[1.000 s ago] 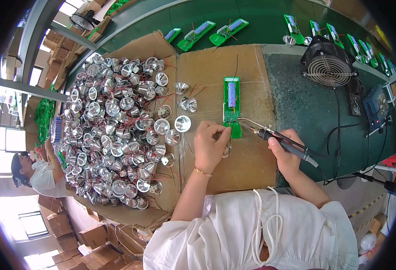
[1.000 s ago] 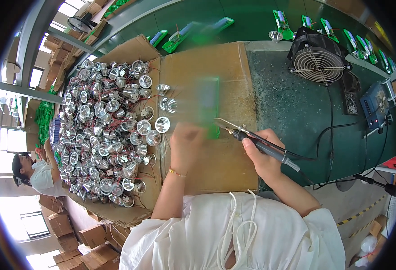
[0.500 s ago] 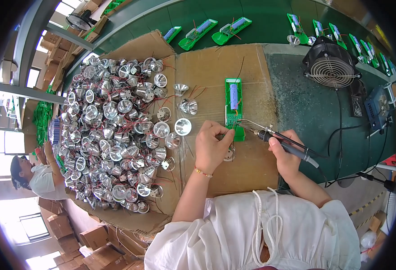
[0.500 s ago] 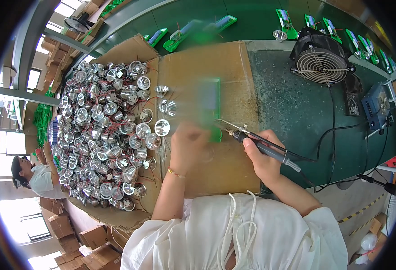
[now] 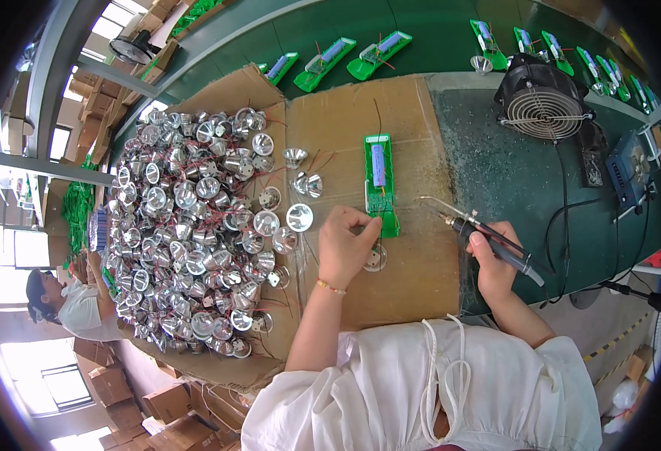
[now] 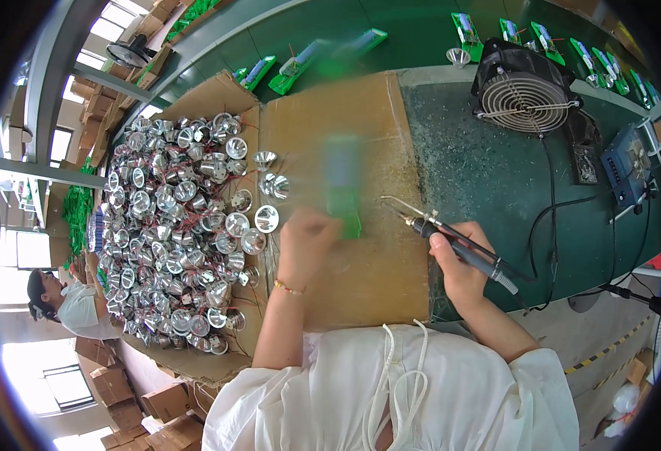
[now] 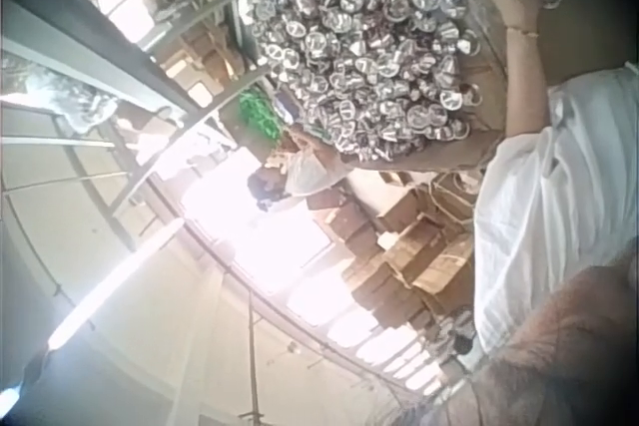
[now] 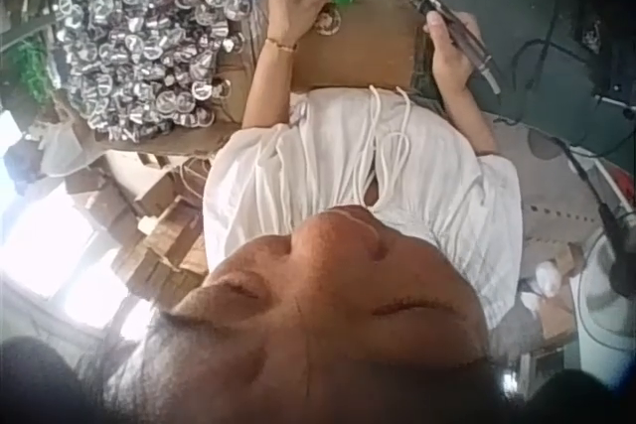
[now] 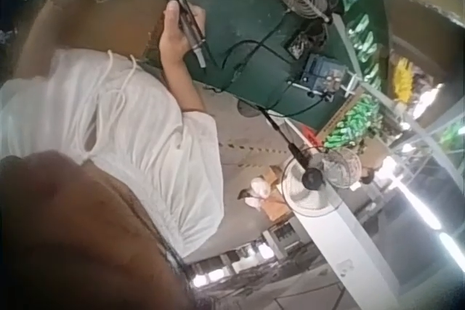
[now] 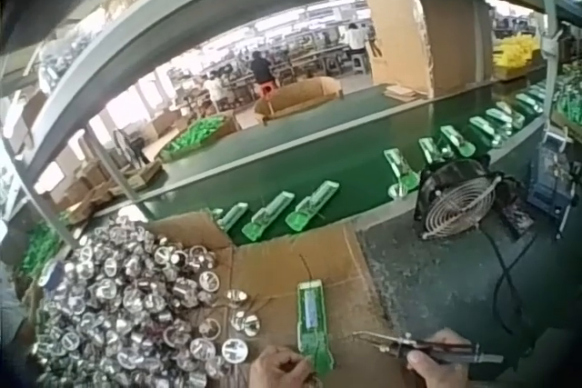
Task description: Soldering wires onto a green circuit board with an attached battery holder.
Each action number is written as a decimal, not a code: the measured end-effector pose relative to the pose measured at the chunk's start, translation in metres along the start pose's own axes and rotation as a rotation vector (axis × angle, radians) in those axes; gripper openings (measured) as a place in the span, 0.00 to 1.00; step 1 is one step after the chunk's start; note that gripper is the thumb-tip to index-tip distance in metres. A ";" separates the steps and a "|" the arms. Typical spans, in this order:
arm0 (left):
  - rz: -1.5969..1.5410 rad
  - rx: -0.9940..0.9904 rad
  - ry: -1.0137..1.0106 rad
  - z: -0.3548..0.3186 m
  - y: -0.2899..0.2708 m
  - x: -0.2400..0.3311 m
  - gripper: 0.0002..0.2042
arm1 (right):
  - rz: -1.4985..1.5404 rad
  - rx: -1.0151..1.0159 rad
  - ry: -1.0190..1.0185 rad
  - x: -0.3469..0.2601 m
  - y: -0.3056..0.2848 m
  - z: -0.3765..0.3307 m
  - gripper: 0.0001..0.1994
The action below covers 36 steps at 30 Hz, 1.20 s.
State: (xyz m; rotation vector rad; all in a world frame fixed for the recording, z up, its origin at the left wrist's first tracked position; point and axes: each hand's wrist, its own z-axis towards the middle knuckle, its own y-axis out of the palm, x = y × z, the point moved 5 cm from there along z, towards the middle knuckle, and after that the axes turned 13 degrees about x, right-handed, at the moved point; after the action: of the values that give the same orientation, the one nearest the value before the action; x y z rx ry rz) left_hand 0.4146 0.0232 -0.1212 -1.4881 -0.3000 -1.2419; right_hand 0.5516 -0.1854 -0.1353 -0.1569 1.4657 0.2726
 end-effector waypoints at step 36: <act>0.215 0.246 0.449 -0.004 0.012 0.035 0.23 | -0.041 0.047 -0.035 0.010 -0.023 0.023 0.08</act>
State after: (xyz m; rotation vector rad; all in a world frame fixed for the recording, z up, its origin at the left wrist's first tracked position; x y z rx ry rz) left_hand 0.4358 0.0006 -0.1001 -0.9722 0.0088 -1.2745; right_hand 0.5804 -0.2004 -0.1439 -0.1434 1.4318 0.2059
